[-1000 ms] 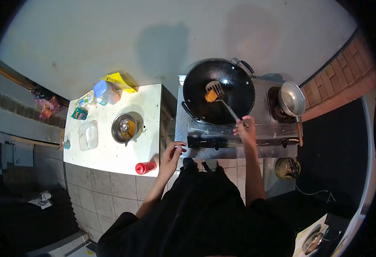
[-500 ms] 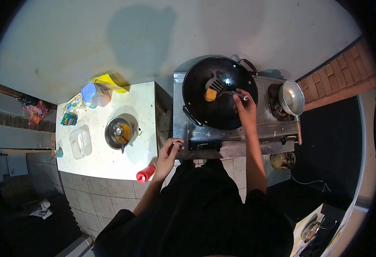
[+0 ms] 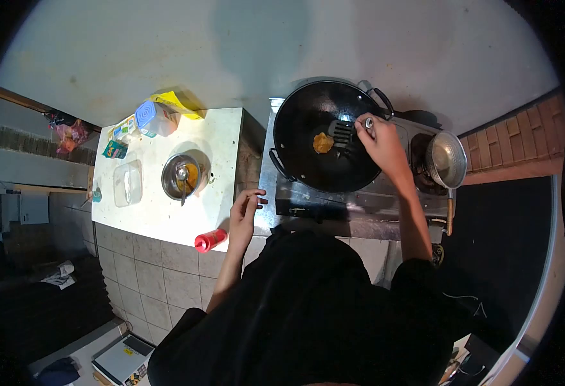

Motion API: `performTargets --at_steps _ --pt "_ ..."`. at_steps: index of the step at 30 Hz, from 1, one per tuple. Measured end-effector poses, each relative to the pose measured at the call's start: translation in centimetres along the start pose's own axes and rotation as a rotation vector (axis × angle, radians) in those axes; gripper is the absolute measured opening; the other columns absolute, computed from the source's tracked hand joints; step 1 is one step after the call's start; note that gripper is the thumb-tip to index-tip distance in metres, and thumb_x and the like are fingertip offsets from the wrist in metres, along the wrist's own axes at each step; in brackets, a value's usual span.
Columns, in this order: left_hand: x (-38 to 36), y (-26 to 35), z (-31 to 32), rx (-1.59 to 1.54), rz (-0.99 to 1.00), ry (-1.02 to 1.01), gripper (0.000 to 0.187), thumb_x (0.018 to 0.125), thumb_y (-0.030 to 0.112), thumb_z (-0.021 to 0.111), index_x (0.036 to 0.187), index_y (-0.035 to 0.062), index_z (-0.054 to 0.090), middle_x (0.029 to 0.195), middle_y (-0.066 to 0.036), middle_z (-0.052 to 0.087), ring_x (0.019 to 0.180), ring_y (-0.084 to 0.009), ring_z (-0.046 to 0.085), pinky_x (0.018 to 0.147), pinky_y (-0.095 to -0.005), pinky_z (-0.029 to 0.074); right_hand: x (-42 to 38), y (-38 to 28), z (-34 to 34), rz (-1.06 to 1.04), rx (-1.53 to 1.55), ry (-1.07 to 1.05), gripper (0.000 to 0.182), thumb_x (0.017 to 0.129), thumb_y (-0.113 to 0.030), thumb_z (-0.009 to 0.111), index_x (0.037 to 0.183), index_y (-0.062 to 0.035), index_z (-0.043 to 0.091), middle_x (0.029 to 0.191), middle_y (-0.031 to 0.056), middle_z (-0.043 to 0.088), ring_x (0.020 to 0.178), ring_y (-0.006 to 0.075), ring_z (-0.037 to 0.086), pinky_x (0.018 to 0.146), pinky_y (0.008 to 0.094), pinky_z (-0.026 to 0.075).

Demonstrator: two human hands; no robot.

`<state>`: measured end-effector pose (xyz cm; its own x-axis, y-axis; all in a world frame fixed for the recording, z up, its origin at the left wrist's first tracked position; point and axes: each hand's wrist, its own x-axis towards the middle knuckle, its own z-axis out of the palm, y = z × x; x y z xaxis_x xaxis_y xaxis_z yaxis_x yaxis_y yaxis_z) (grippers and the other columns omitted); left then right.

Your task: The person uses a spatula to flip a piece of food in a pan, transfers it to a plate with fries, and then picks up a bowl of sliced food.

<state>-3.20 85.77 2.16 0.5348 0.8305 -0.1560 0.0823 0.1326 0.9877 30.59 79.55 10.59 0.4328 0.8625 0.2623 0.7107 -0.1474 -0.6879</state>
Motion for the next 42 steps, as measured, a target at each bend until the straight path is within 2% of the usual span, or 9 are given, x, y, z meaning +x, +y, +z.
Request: performTargets --at_steps 5,17,19,20,27,29,32,36,42 --pt "-0.2 0.5 1.6 0.004 -0.024 0.017 0.022 0.101 0.016 0.046 0.108 0.0015 0.061 0.106 -0.006 0.063 0.092 -0.0135 0.061 0.081 -0.0266 0.046 1.2 1.4 -2.5 -0.011 0.008 -0.056 0.02 0.089 -0.016 0.061 0.082 0.0032 0.059 0.063 0.0189 0.053 0.054 0.0288 0.05 0.057 0.0386 0.041" --pt "-0.8 1.6 4.9 0.045 -0.008 0.071 0.026 0.103 0.018 0.044 0.107 0.0 0.062 0.101 -0.005 0.063 0.089 -0.012 0.06 0.08 -0.0247 0.045 1.3 1.8 -6.0 0.083 -0.116 -0.099 0.033 0.086 -0.026 0.066 0.078 0.0053 0.063 0.064 0.0227 0.057 0.06 0.0392 0.058 0.059 0.0416 0.046" --pt "-0.8 1.7 5.2 0.052 0.02 0.104 0.03 0.103 0.022 0.042 0.103 -0.0008 0.062 0.098 -0.006 0.063 0.086 -0.0112 0.059 0.076 -0.0247 0.045 1.0 1.7 -5.7 -0.009 -0.031 -0.069 0.042 0.086 -0.025 0.07 0.068 0.0086 0.054 0.052 0.0173 0.042 0.048 0.0236 0.032 0.048 0.0385 0.037" --pt "-0.9 1.8 5.1 0.054 0.02 0.123 0.032 0.103 0.024 0.042 0.102 -0.001 0.062 0.097 -0.006 0.063 0.084 -0.0109 0.058 0.074 -0.0248 0.045 1.0 1.4 -6.0 0.099 -0.055 -0.174 0.038 0.084 -0.031 0.07 0.079 0.0058 0.064 0.065 0.022 0.06 0.061 0.0394 0.058 0.061 0.0416 0.048" --pt "-1.3 2.9 6.0 0.102 0.011 0.212 0.04 0.104 0.03 0.039 0.096 -0.0012 0.063 0.08 -0.002 0.057 0.068 -0.0077 0.047 0.062 -0.0217 0.037 -0.3 2.1 -4.2 0.001 -0.043 -0.172 0.034 0.085 -0.029 0.07 0.082 0.0048 0.065 0.068 0.0221 0.061 0.063 0.0382 0.061 0.063 0.0414 0.048" --pt "-1.4 2.9 5.8 0.102 0.004 0.204 0.041 0.104 0.03 0.039 0.096 -0.0014 0.063 0.075 0.0 0.053 0.066 -0.0068 0.044 0.06 -0.0213 0.035 -0.5 1.0 -4.4 0.108 0.003 -0.271 0.033 0.086 -0.028 0.069 0.085 0.0051 0.065 0.069 0.0222 0.062 0.064 0.0364 0.062 0.063 0.0407 0.048" --pt "-1.2 2.6 5.2 0.061 -0.005 0.2 0.041 0.104 0.031 0.04 0.094 -0.0017 0.063 0.068 0.004 0.04 0.06 -0.0045 0.034 0.055 -0.0203 0.027 -1.2 1.9 -2.8 0.103 0.086 -0.23 0.034 0.087 -0.028 0.068 0.086 0.0058 0.064 0.069 0.0218 0.062 0.062 0.0347 0.062 0.062 0.0398 0.048" --pt "-1.1 2.3 3.7 0.015 -0.041 0.176 0.041 0.104 0.031 0.04 0.094 -0.0017 0.063 0.067 0.006 0.036 0.058 -0.0029 0.031 0.052 -0.0198 0.024 -1.5 2.0 -1.4 0.137 0.138 -0.176 0.033 0.088 -0.026 0.068 0.085 0.0059 0.064 0.067 0.0214 0.061 0.059 0.0304 0.061 0.061 0.0382 0.048" --pt "-0.6 1.9 0.6 -0.029 -0.102 0.147 0.041 0.104 0.032 0.041 0.094 -0.0005 0.063 0.065 0.008 0.033 0.056 -0.0018 0.028 0.049 -0.0204 0.021 -2.4 1.6 1.0 0.353 0.405 -0.046 0.027 0.093 -0.025 0.064 0.095 0.0016 0.063 0.066 0.005 0.061 0.051 0.0093 0.054 0.05 0.0254 0.044"
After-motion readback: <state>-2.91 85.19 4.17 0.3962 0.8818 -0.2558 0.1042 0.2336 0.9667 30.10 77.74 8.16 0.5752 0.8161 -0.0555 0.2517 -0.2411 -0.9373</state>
